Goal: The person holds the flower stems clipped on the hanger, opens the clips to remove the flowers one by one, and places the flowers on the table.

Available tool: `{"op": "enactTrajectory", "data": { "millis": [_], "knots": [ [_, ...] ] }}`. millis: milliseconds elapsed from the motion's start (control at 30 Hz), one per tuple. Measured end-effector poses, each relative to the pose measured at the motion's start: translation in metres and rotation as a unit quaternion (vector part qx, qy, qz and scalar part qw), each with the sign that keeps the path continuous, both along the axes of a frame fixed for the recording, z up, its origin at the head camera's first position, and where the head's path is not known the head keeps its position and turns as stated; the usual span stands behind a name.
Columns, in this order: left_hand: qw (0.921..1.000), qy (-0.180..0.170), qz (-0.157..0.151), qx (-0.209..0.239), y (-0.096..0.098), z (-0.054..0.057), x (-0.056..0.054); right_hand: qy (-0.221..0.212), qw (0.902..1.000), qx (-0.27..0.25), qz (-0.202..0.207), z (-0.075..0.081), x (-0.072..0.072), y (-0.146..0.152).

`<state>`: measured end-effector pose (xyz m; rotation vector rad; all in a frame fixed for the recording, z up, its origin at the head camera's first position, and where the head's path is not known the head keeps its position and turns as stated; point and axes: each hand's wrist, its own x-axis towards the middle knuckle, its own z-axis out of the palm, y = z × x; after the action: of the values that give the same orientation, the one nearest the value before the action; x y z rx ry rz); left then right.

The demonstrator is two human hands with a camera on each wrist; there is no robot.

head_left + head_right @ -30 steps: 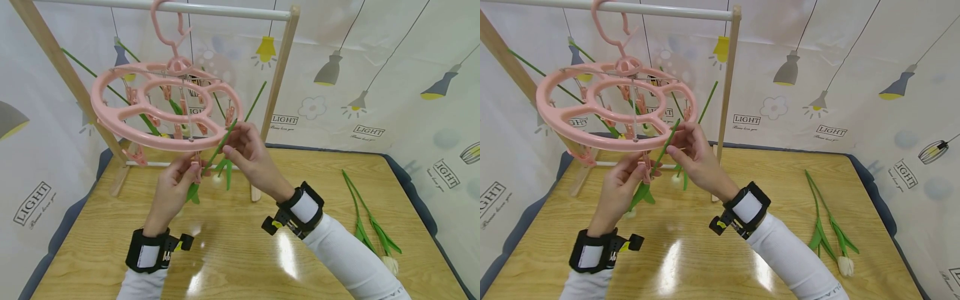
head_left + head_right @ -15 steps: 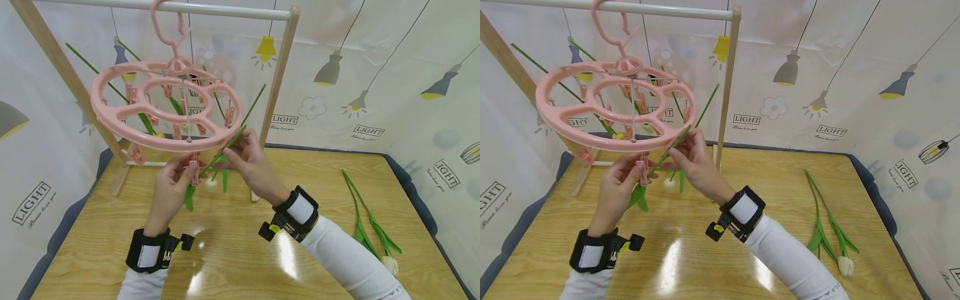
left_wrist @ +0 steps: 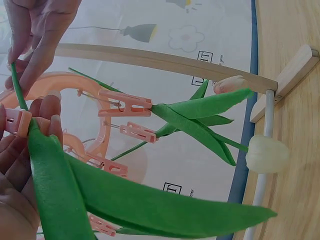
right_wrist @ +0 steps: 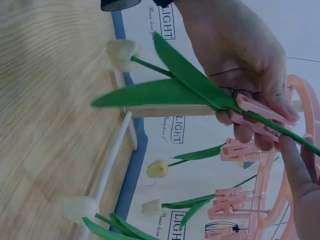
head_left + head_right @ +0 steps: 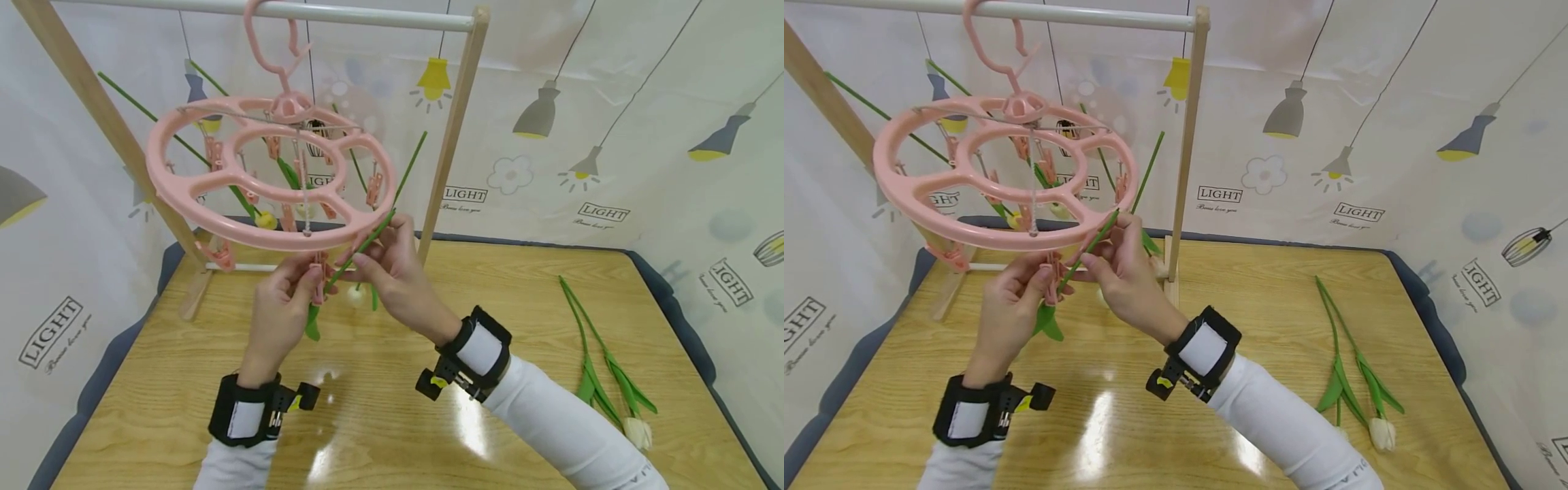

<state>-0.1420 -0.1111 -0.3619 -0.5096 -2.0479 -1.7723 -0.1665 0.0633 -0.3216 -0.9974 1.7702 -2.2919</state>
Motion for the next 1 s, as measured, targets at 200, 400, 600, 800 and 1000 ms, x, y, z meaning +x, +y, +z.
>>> {"op": "enactTrajectory", "data": {
  "millis": [200, 400, 600, 800, 1000],
  "knots": [
    [0.9987, 0.035, 0.037, -0.012, 0.0, 0.0, 0.0, 0.023, 0.9996, -0.003, -0.015, 0.001, 0.0, -0.001],
    [0.9978, 0.055, 0.033, 0.015, 0.0, 0.001, 0.0, 0.037, 0.9987, 0.0, -0.034, 0.004, -0.001, 0.001],
    [0.9973, 0.064, 0.032, 0.018, -0.002, 0.001, -0.001, 0.042, 0.9982, 0.016, -0.04, 0.005, 0.0, 0.002],
    [0.9968, 0.071, 0.019, 0.033, -0.004, 0.0, -0.002, 0.064, 0.9967, 0.014, -0.048, 0.006, -0.003, 0.006],
    [0.994, 0.056, -0.02, 0.091, -0.008, -0.002, -0.002, 0.072, 0.9956, 0.007, -0.06, 0.012, -0.008, 0.012]
  ]
}}
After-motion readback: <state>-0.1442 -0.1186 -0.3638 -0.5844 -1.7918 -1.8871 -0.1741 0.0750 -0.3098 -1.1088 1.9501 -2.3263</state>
